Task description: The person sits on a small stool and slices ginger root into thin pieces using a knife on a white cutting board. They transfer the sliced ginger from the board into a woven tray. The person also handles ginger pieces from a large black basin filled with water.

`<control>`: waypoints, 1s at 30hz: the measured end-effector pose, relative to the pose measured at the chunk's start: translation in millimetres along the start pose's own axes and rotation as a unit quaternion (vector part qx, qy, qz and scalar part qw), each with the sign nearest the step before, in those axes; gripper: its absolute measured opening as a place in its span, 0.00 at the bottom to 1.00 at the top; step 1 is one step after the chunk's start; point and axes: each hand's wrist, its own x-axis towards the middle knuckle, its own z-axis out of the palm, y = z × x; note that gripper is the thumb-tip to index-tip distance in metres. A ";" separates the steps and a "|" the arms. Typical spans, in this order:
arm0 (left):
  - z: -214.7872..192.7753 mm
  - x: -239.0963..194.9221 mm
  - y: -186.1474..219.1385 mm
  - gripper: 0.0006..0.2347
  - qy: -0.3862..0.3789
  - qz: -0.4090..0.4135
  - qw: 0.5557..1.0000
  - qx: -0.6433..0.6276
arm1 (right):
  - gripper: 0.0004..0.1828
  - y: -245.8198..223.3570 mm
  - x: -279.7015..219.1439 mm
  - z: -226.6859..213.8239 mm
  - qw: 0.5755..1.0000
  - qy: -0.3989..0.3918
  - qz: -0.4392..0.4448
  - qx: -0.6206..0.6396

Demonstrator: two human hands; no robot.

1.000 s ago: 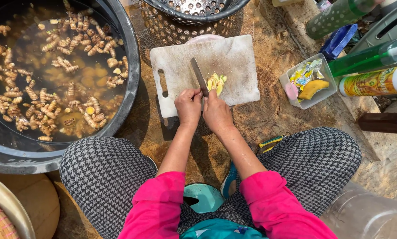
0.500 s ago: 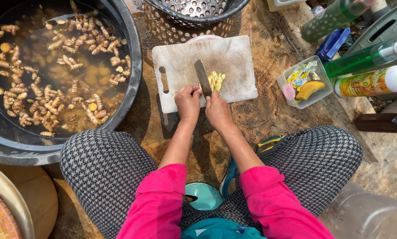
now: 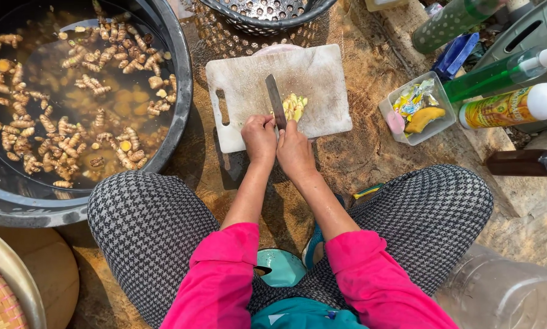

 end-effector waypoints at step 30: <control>5.6 -4.5 -9.9 0.01 0.013 0.032 0.999 -0.037 | 0.11 26.3 17.8 16.4 0.994 0.047 -0.004 0.099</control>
